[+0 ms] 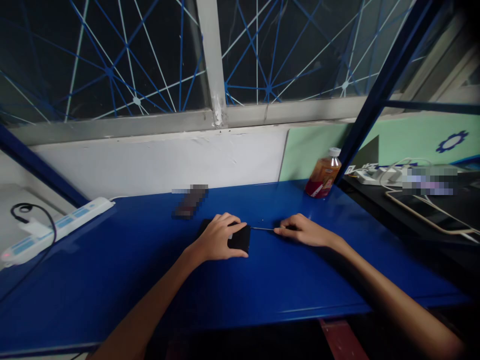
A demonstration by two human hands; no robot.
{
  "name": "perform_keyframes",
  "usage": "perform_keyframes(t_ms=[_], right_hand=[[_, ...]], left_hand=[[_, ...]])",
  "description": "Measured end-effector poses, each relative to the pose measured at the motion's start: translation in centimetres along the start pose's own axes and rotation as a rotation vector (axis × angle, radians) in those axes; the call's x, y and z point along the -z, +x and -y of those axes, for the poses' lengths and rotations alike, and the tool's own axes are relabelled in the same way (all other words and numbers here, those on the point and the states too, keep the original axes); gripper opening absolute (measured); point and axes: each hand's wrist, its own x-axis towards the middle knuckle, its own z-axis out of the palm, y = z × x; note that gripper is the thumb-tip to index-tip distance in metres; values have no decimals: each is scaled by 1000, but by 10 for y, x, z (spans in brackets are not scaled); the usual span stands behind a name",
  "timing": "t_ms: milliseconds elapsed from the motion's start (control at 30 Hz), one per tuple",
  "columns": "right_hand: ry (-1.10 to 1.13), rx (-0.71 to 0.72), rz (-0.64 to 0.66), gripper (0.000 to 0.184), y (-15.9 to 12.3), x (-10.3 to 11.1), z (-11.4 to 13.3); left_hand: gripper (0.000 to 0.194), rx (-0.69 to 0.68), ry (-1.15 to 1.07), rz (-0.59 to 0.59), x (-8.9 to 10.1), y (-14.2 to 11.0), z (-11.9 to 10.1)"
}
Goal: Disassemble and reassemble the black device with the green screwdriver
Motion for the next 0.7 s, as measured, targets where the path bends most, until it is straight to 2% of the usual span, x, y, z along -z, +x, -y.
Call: perform_keyframes(t_ms=[500, 700], right_hand=[[51, -55, 30, 54, -1, -1, 2], [-44, 5, -28, 51, -1, -1, 3]], left_hand=[[75, 2, -2, -4, -1, 0, 0], [75, 4, -4, -4, -1, 0, 1]])
